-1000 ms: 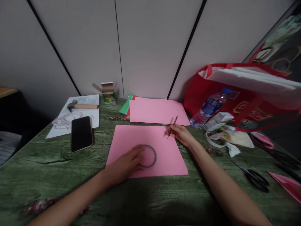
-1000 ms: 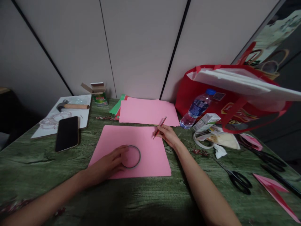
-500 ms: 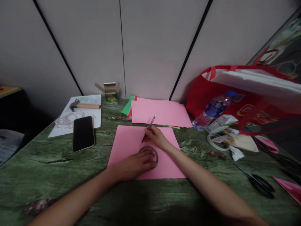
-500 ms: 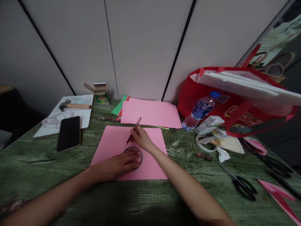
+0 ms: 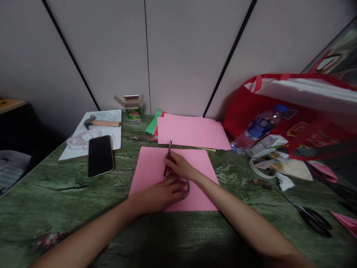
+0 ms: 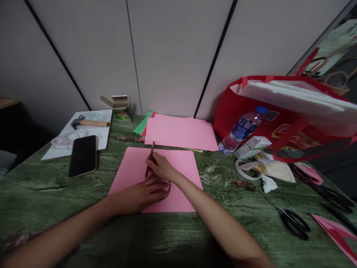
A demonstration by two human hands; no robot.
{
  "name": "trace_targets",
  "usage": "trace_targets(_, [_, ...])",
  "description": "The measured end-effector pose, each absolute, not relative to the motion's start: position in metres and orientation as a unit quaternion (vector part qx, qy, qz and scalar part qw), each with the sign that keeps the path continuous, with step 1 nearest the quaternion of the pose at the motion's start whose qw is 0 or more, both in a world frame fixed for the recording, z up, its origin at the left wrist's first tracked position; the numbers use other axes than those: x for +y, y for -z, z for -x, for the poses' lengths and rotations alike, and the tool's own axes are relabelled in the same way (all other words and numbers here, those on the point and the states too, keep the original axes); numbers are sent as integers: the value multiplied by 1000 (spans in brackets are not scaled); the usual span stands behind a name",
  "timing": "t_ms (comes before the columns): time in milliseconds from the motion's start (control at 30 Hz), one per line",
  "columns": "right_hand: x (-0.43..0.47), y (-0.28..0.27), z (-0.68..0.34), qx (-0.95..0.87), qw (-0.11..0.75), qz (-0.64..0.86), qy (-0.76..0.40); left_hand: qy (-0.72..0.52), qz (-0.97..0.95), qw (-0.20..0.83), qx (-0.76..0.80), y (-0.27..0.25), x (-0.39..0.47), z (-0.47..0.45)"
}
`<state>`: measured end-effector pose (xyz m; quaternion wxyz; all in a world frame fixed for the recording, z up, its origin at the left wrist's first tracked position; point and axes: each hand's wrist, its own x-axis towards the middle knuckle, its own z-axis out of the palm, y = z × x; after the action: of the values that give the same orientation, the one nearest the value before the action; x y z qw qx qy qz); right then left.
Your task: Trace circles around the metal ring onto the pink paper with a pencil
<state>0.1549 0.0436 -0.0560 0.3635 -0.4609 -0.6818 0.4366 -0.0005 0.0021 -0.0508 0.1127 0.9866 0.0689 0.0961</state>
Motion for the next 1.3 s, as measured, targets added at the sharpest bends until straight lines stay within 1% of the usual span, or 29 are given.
trace_targets(200, [44, 52, -154, -721, 328, 478, -378, -90, -989, 101, 65, 48, 3, 0])
trace_targets(467, [50, 54, -163, -719, 328, 517, -329, -86, -991, 82, 66, 47, 3, -1])
trace_targets(667, [55, 63, -180, -691, 350, 565, -283, -100, -990, 74, 71, 42, 3, 0])
trace_targets(933, [45, 68, -205, -650, 385, 606, -249, -93, -983, 133, 83, 36, 4, -2])
trace_targets(1167, [25, 74, -224, -621, 409, 629, -224, -79, -985, 132, 72, 34, 5, -3])
trace_targets(1233, [17, 75, -229, -613, 424, 625, -233, -80, -985, 140, 69, 33, 6, -3])
trace_targets(1300, [8, 74, -232, -592, 451, 611, -271, -83, -982, 158, 68, 31, 6, -4])
